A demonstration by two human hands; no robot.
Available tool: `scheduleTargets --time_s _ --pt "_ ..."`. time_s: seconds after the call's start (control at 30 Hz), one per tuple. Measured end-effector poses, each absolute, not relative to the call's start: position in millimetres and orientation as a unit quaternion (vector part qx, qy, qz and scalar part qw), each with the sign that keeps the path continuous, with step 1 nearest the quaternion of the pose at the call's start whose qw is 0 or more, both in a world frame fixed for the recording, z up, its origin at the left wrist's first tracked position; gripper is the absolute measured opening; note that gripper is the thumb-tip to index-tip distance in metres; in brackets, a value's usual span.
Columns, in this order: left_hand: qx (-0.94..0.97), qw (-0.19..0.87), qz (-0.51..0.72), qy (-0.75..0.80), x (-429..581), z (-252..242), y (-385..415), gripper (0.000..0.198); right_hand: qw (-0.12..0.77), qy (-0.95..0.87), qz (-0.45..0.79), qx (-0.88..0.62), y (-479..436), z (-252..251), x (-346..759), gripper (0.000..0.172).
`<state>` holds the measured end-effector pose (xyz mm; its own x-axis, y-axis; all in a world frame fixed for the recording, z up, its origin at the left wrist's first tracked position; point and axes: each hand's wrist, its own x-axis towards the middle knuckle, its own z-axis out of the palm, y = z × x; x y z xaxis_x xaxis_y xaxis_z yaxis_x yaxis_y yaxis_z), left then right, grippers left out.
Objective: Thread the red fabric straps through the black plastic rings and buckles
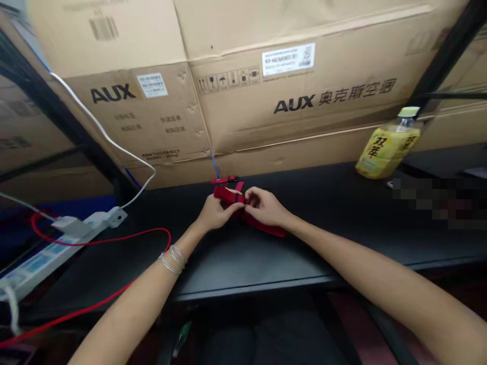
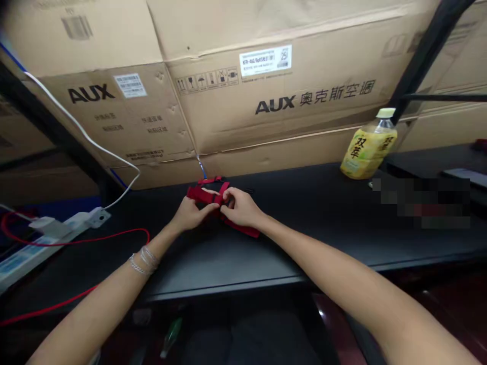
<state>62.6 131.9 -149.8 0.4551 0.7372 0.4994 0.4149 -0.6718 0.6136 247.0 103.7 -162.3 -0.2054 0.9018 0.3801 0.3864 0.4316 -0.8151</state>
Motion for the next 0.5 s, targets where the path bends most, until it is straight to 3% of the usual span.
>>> scheduleTargets --time_s 0.5 --pt "0.830 0.195 0.390 0.349 63.1 -149.0 131.0 0.029 0.431 -0.740 0.232 -0.462 99.1 -156.0 247.4 0.014"
